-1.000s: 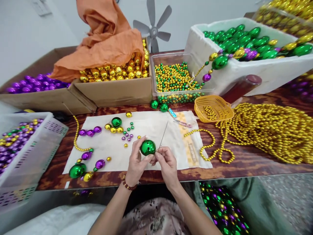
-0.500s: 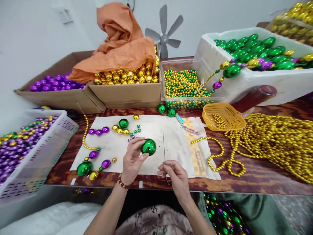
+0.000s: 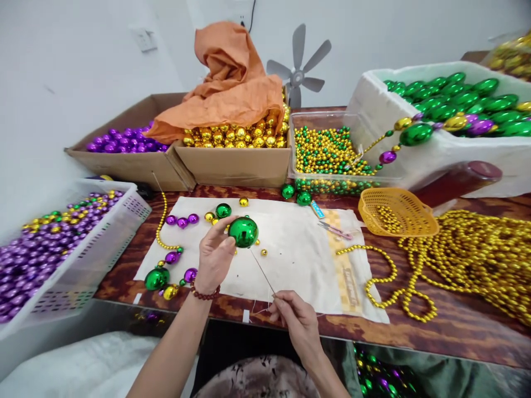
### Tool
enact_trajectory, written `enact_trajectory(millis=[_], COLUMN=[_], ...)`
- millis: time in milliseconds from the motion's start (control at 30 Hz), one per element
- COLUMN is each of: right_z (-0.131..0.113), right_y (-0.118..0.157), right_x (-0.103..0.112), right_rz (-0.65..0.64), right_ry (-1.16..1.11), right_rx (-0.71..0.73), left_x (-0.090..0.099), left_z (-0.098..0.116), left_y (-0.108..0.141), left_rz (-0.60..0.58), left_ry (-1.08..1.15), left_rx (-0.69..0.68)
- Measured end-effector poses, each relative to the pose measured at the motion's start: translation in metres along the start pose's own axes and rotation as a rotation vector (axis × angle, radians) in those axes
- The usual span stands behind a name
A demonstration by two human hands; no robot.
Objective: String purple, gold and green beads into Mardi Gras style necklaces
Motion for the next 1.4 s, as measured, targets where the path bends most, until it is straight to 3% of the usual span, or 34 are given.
enact_trajectory(millis=[567,767,1100,1400], right_z=[0.005,0.002,-0.012,-0.013], right_y=[-0.001,-0.003,-0.012,-0.008], right_x=[-0.007,-0.010,-0.025,-0.024], right_rz=[-0.010,-0.011,0.031,0.065], right_ry=[-0.064,-0.099,-0.182,-0.216], right_rx=[-0.030,-0.024,0.009,0.043], left_x=[-0.007,-0.016,-0.037,-0.040], left_z=[0.007,0.004,0.015,0.021], left_y=[0.004,0.009,0.030,0.039], left_rz=[0.009,-0.048,-0.180,-0.164], left_ry=[0.011,0.029,-0.119,-0.199], left_rx=[-0.022,-0.001,-0.158,-0.195])
Point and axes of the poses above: each hand's wrist, its own y-axis away from the middle knuckle, its own x-axis out of the back of the hand, z = x × y, the point moved 9 cm from there along -y, towards the middle knuckle, and after that the axes turned 5 degrees about -z, right-handed, at the moved point
